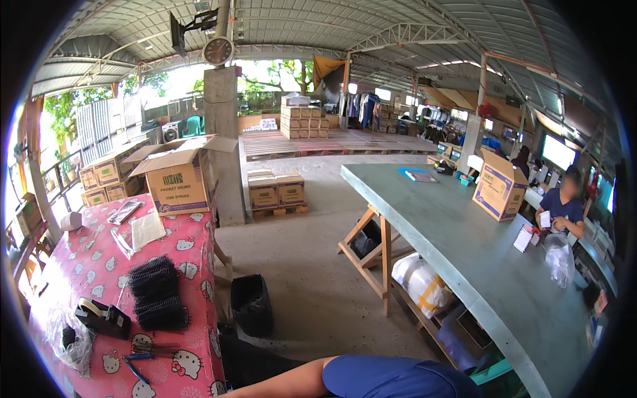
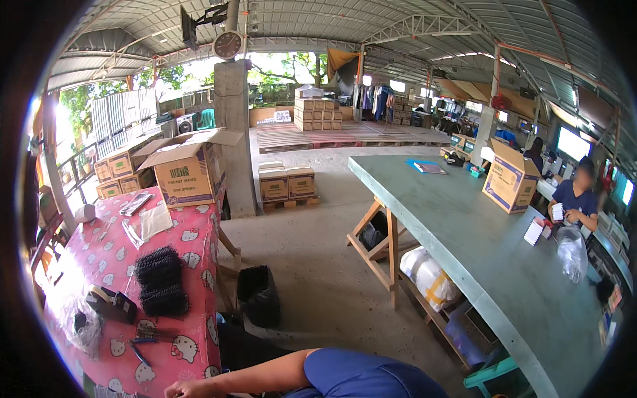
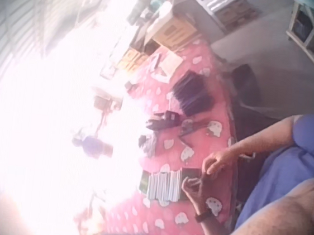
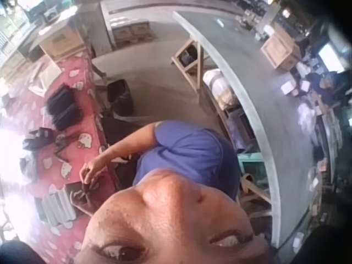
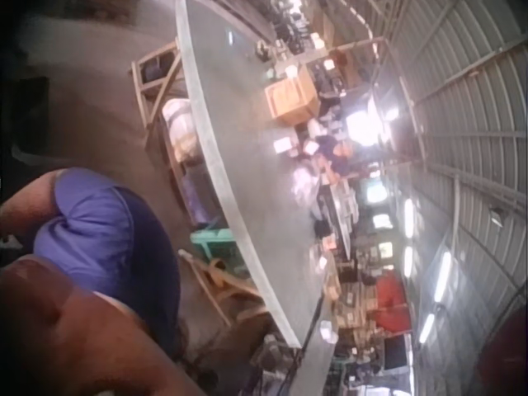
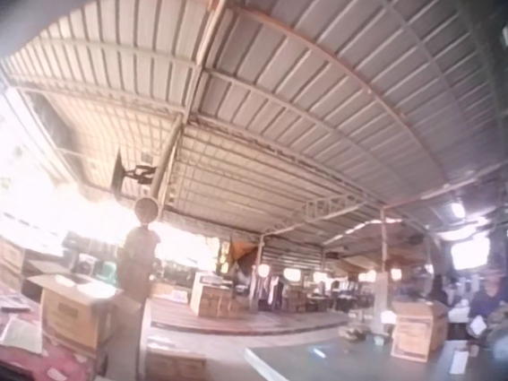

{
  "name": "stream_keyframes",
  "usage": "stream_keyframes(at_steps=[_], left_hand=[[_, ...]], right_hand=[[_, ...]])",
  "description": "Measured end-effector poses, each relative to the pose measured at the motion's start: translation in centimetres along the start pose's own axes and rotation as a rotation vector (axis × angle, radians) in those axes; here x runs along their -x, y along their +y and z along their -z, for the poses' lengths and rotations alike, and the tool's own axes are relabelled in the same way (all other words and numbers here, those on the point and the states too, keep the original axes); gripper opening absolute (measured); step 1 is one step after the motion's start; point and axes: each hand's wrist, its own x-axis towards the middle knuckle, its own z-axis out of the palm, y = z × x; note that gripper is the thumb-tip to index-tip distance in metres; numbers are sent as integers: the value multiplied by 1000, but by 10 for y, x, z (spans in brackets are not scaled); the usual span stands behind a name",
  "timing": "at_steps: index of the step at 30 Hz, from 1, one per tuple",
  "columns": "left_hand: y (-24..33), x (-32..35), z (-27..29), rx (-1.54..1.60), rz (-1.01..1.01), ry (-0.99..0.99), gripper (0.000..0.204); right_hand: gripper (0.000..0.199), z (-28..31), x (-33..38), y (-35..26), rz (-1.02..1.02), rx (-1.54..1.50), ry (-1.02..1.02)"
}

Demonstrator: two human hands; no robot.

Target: The person binds small green notepads by hand, inserting metal spiral coils into the pre-punched holes and then crimping the ends of the coils.

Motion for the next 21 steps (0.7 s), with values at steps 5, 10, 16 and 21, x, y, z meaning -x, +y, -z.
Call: stream_keyframes(at_steps=[5, 10, 16, 21], left_hand=[[-5, -3, 0, 113, 110, -51, 70], [-7, -5, -5, 294, 262, -138, 70], [-17, -4, -4, 485, 445, -240, 69], [-34, 4, -3, 586, 585, -332, 68]], right_hand=[[31, -7, 1, -13, 114, 278, 10], [32, 0, 7, -31, 16, 206, 29], [32, -5, 2, -37, 43, 255, -23], [34, 2, -18, -11, 323, 607, -37]])
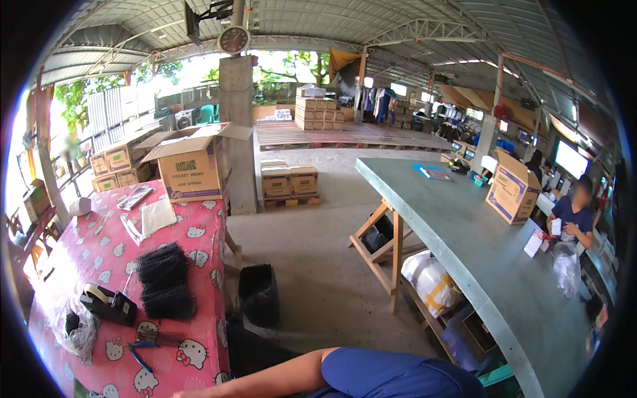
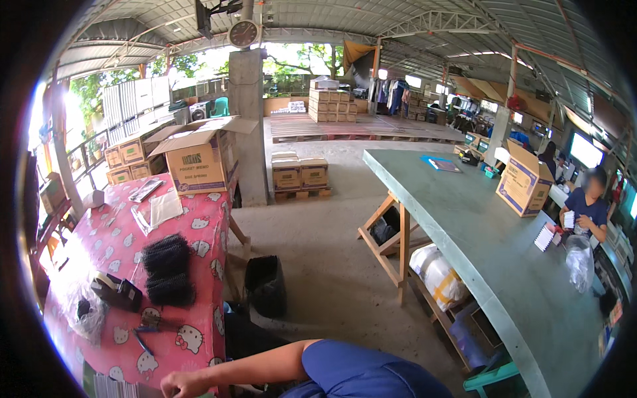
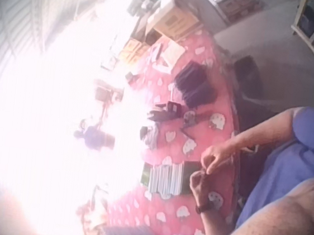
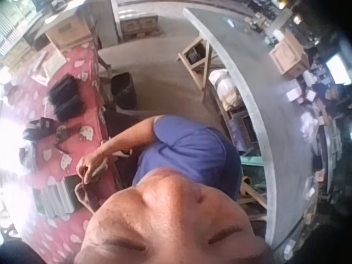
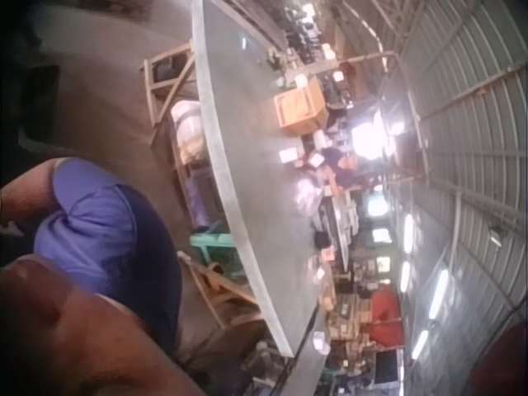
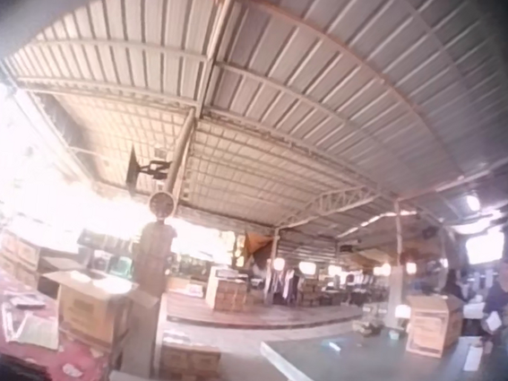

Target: The person binds small green notepads by hand, inserting metal spiral coils into the pre-punched holes and then crimping the ends of the coils.

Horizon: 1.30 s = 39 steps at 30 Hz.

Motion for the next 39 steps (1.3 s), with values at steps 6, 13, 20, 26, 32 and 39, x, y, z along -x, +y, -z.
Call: stream_keyframes(at_steps=[6, 13, 20, 26, 32, 39], left_hand=[[-6, 14, -5, 110, -9, 7, 51], [20, 7, -24, 239, -248, 97, 29], [9, 5, -31, 325, -111, 120, 31], [-9, 6, -23, 477, -168, 132, 26], [17, 10, -31, 437, -208, 91, 17], [37, 18, -40, 418, -71, 90, 16]], right_hand=[[35, 3, 7, -19, -69, -339, -136], [39, 14, 4, -3, -206, -515, -133], [42, 14, 9, -15, -14, -401, -154], [41, 6, 2, -21, -46, -440, -181], [46, 25, 8, -33, -123, -307, -107], [50, 4, 23, -58, 233, 848, -140]])
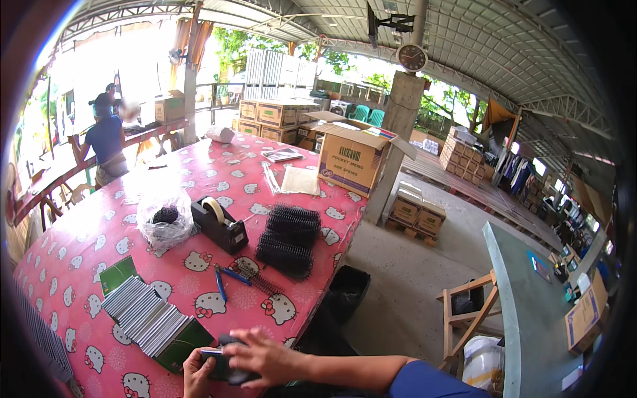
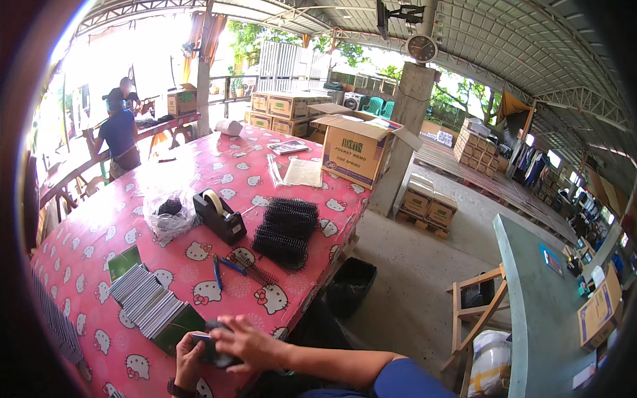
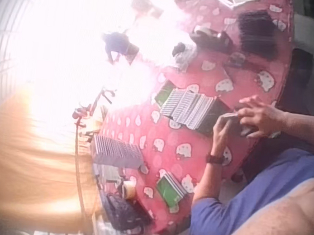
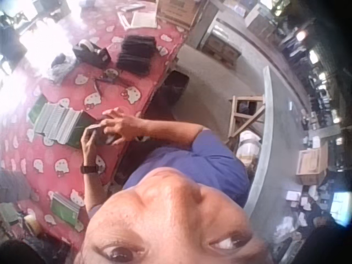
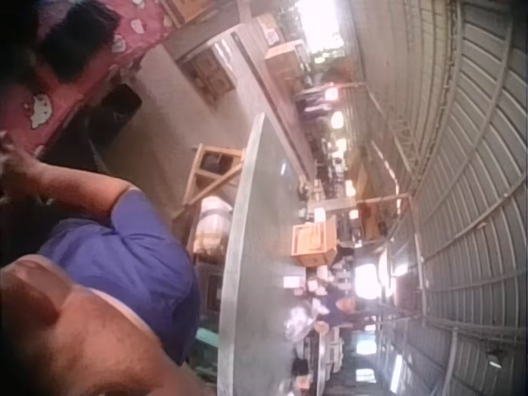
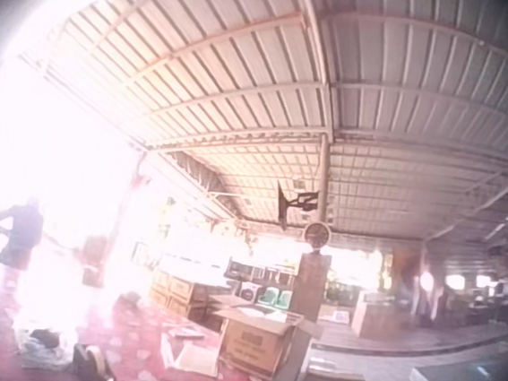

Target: The person binds small green notepads by hand, inserting metal spiral coils into the pre-punched holes and then crimping the ends of the coils.

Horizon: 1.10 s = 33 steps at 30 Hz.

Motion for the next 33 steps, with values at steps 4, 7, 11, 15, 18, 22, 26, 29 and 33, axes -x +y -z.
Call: stream_keyframes(at_steps=[4, 7, 11, 15, 18, 22, 26, 29, 33], left_hand=[[-2, -1, 4, 58, 18, 22, 17], [5, -3, 0, 3, -16, -35, 17], [-6, 0, 5, 7, -13, -26, 16], [-2, 0, 6, -48, -128, 14, 14], [10, 1, 9, -27, -73, -3, 15], [21, 3, 5, -420, -187, -20, 16], [33, 14, -15, -833, -384, -60, 18], [29, 24, -15, -949, -452, 34, 21], [36, 44, -20, -981, -487, 86, 26]], right_hand=[[48, -14, 5, -8, 147, -67, 51], [47, 11, -9, 8, -30, -10, 174], [53, -23, 14, -7, 258, -138, 34], [53, 42, -13, 8, 82, -260, 250], [55, 55, -17, 38, -83, -399, 273], [58, 27, 4, 78, -192, -262, 246], [59, -4, 17, 90, -218, -343, 184], [61, -22, 18, 87, -110, -358, 150], [57, -41, 10, 79, -53, -298, 66]])
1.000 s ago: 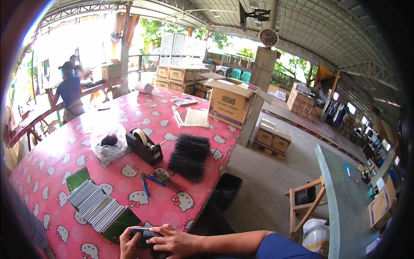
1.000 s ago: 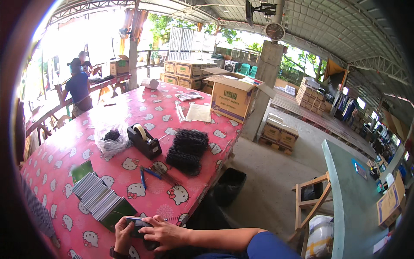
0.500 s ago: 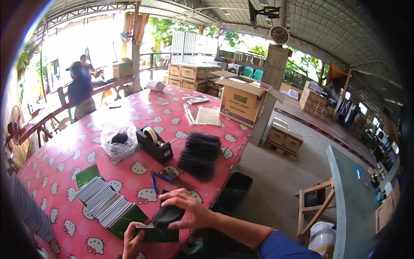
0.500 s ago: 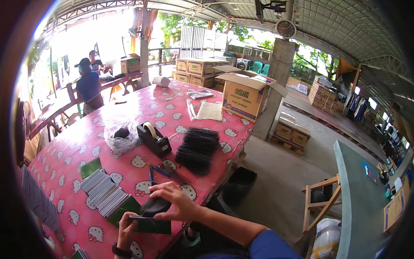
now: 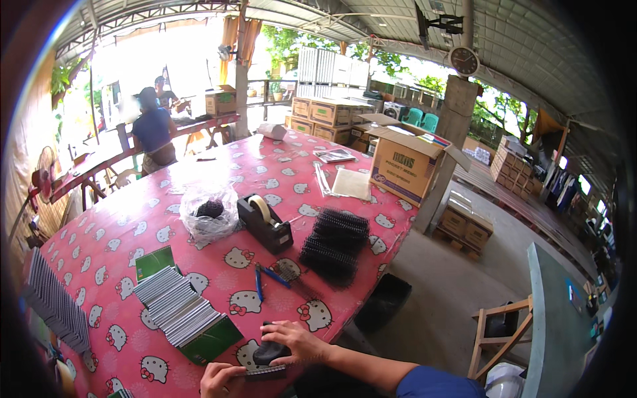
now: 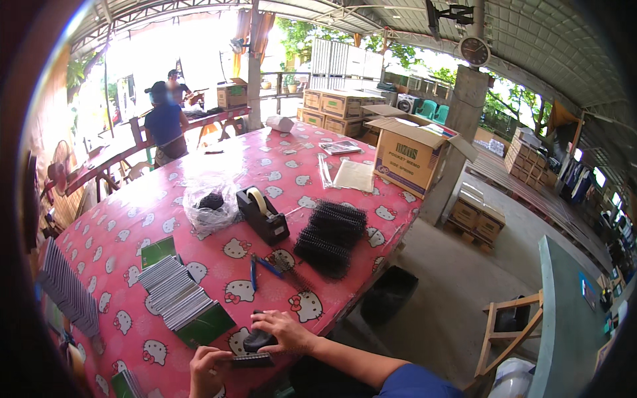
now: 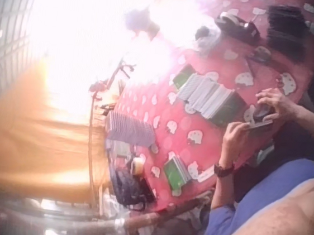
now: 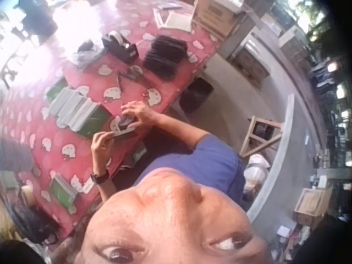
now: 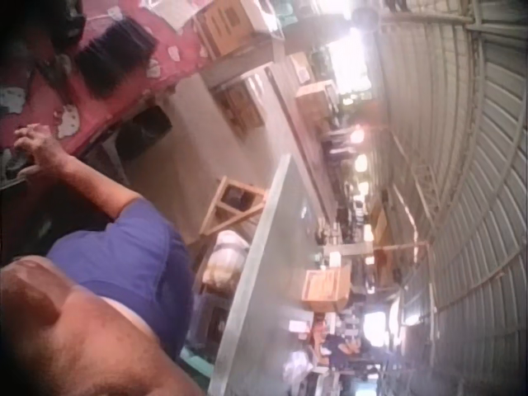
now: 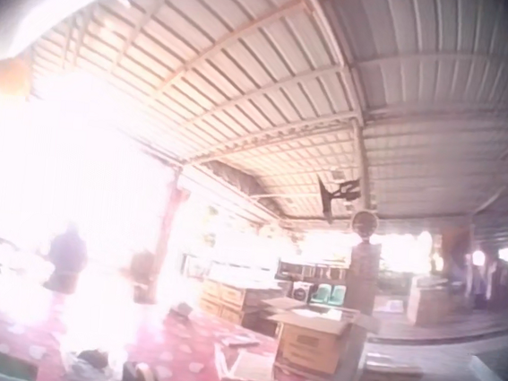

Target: The person binds small green notepads by hand, inserting metal spiral coils into the pre-punched holes and then crimping the ends of the coils.

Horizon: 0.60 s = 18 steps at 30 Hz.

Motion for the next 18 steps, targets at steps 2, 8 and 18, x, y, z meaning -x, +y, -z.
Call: stream_keyframes(at_steps=[2, 8, 18], left_hand=[[21, -2, -7, 116, 136, 32, 23], [17, 4, -14, 24, 105, 135, 16], [-12, 12, -25, -67, -35, 89, 28]], right_hand=[[56, -10, 3, 7, 10, 154, -85], [56, -17, -6, 4, 8, 94, -126], [49, -7, -20, -13, -216, -719, -142]])
